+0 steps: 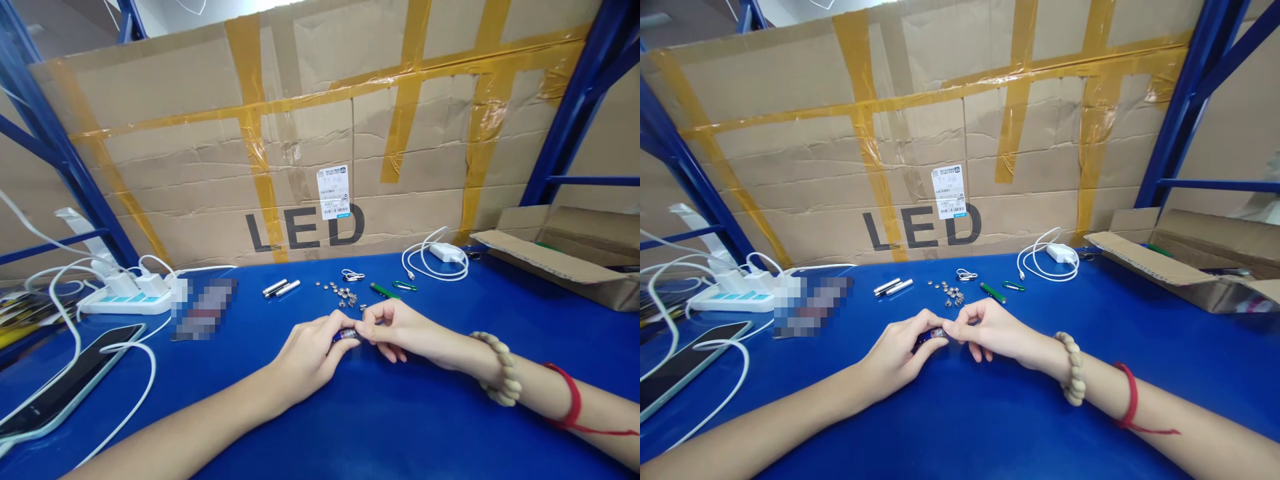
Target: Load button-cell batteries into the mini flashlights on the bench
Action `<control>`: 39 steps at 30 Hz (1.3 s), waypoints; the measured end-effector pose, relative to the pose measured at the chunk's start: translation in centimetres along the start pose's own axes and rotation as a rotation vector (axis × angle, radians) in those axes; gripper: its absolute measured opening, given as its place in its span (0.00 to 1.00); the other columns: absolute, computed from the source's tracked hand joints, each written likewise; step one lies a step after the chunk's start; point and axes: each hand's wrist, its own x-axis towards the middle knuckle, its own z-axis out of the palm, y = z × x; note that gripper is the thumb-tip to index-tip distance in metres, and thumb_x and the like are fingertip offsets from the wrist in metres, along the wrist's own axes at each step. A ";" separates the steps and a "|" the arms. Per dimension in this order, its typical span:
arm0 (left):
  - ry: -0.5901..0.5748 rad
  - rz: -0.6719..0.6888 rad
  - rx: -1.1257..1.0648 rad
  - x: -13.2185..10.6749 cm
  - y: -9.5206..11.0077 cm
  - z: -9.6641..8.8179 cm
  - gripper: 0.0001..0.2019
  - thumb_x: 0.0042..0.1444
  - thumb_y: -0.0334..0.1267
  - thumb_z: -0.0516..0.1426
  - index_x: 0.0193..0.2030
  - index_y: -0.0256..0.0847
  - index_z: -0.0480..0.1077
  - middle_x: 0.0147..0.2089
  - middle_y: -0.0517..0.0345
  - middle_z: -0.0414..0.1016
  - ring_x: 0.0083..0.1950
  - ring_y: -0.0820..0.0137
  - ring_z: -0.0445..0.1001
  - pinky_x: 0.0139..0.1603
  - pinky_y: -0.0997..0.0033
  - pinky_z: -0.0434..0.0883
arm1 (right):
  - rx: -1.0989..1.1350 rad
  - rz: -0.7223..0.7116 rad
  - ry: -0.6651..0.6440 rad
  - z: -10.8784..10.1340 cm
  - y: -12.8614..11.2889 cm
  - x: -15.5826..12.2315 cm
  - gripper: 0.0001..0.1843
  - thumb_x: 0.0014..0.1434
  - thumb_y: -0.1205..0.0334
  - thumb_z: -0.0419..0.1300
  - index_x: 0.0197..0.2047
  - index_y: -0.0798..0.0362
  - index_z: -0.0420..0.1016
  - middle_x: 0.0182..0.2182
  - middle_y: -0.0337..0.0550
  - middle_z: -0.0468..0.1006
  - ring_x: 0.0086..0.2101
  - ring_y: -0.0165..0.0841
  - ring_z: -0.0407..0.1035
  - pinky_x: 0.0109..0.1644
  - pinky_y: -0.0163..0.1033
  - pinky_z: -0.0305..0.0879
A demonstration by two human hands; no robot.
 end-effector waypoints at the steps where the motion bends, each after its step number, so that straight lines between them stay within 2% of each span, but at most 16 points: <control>1: -0.008 -0.015 0.004 0.0 0.0 -0.1 0.06 0.62 0.36 0.48 0.44 0.42 0.62 0.42 0.62 0.72 0.41 0.74 0.72 0.40 0.77 0.65 | 0.005 -0.001 -0.008 -0.1 -0.1 -0.1 0.22 0.47 0.46 0.62 0.24 0.59 0.64 0.13 0.35 0.64 0.13 0.20 0.55 0.15 0.24 0.50; 4: -0.038 -0.040 -0.008 0.1 0.2 -0.2 0.08 0.63 0.37 0.46 0.47 0.43 0.61 0.42 0.63 0.72 0.40 0.74 0.72 0.39 0.76 0.65 | 0.017 0.009 -0.017 -0.3 -0.4 -0.1 0.23 0.46 0.47 0.63 0.23 0.60 0.64 0.13 0.35 0.64 0.14 0.19 0.55 0.16 0.24 0.49; 7: -0.047 -0.055 -0.050 0.1 0.4 -0.2 0.09 0.63 0.36 0.45 0.48 0.42 0.61 0.44 0.60 0.70 0.43 0.73 0.70 0.43 0.76 0.64 | 0.051 0.021 -0.020 -0.5 -0.6 0.0 0.23 0.45 0.47 0.64 0.24 0.59 0.63 0.13 0.35 0.63 0.14 0.20 0.55 0.16 0.24 0.48; 10: -0.046 -0.059 -0.046 0.1 0.4 -0.1 0.10 0.63 0.35 0.44 0.46 0.39 0.62 0.42 0.57 0.69 0.43 0.72 0.68 0.44 0.74 0.64 | 0.059 0.024 -0.001 -0.9 -0.5 0.1 0.22 0.43 0.48 0.65 0.24 0.59 0.64 0.13 0.35 0.63 0.15 0.20 0.55 0.15 0.24 0.47; 14: -0.047 -0.011 -0.010 0.2 0.2 0.0 0.11 0.63 0.35 0.43 0.41 0.37 0.65 0.34 0.57 0.70 0.36 0.73 0.68 0.39 0.75 0.65 | 0.013 0.046 -0.021 -1.1 -0.1 0.1 0.18 0.44 0.53 0.66 0.24 0.60 0.67 0.14 0.35 0.64 0.15 0.19 0.55 0.16 0.23 0.48; 20: -0.042 0.081 -0.020 -0.1 0.1 0.2 0.11 0.62 0.33 0.45 0.40 0.36 0.67 0.36 0.56 0.72 0.35 0.73 0.69 0.39 0.76 0.66 | -0.147 0.071 -0.020 -0.7 0.5 0.3 0.12 0.48 0.58 0.62 0.25 0.60 0.70 0.14 0.34 0.65 0.14 0.18 0.54 0.14 0.23 0.51; 22: -0.051 0.118 0.011 -0.1 0.0 0.2 0.11 0.62 0.33 0.45 0.39 0.35 0.67 0.35 0.55 0.72 0.35 0.73 0.68 0.39 0.76 0.65 | -0.199 0.058 -0.016 -0.6 0.5 0.3 0.11 0.48 0.59 0.61 0.27 0.60 0.71 0.14 0.35 0.66 0.14 0.20 0.57 0.14 0.23 0.53; 25: -0.075 0.189 0.085 -0.1 -0.2 0.2 0.11 0.62 0.33 0.46 0.38 0.35 0.68 0.34 0.55 0.72 0.34 0.72 0.66 0.37 0.74 0.65 | -0.256 0.027 -0.082 -0.7 0.4 0.1 0.12 0.48 0.58 0.62 0.29 0.60 0.71 0.18 0.37 0.68 0.16 0.23 0.62 0.14 0.24 0.56; 27: -0.082 0.223 0.112 0.0 -0.2 0.2 0.11 0.62 0.33 0.46 0.39 0.35 0.69 0.35 0.55 0.73 0.33 0.72 0.66 0.37 0.73 0.64 | -0.304 -0.039 -0.153 -0.9 0.2 0.0 0.14 0.50 0.55 0.60 0.29 0.61 0.72 0.22 0.40 0.69 0.17 0.23 0.63 0.14 0.25 0.56; 30: -0.070 0.233 0.109 -0.1 -0.3 0.1 0.11 0.62 0.33 0.46 0.40 0.35 0.68 0.37 0.55 0.73 0.33 0.72 0.66 0.39 0.72 0.65 | -0.464 -0.294 -0.228 -1.1 0.0 -0.2 0.15 0.57 0.57 0.55 0.30 0.60 0.73 0.26 0.42 0.69 0.18 0.21 0.62 0.19 0.26 0.59; 32: -0.065 0.205 0.089 -0.1 -0.3 0.2 0.11 0.62 0.33 0.46 0.40 0.35 0.68 0.37 0.55 0.73 0.34 0.72 0.67 0.40 0.73 0.65 | -0.585 -0.484 -0.214 -1.1 -0.1 -0.3 0.14 0.60 0.60 0.53 0.29 0.60 0.73 0.24 0.41 0.69 0.22 0.22 0.63 0.28 0.28 0.62; 34: -0.055 0.161 0.061 -0.2 -0.3 0.2 0.10 0.62 0.33 0.46 0.40 0.36 0.68 0.37 0.56 0.73 0.36 0.72 0.68 0.40 0.74 0.66 | -0.642 -0.554 -0.166 -0.8 -0.1 -0.4 0.15 0.61 0.62 0.51 0.28 0.59 0.73 0.22 0.41 0.69 0.25 0.24 0.64 0.32 0.28 0.61; 36: -0.048 0.126 0.036 -0.3 -0.3 0.2 0.09 0.61 0.33 0.46 0.40 0.37 0.67 0.37 0.56 0.72 0.37 0.72 0.69 0.40 0.74 0.66 | -0.600 -0.459 -0.151 -0.4 -0.1 -0.6 0.17 0.61 0.59 0.51 0.27 0.60 0.71 0.21 0.41 0.68 0.21 0.23 0.63 0.27 0.27 0.60; 39: -0.037 0.091 0.012 -0.3 -0.3 0.2 0.09 0.61 0.33 0.47 0.41 0.36 0.67 0.37 0.56 0.72 0.38 0.71 0.69 0.41 0.74 0.66 | -0.407 -0.149 -0.128 0.3 0.0 -0.7 0.22 0.59 0.49 0.51 0.25 0.60 0.67 0.15 0.38 0.64 0.13 0.22 0.59 0.17 0.26 0.56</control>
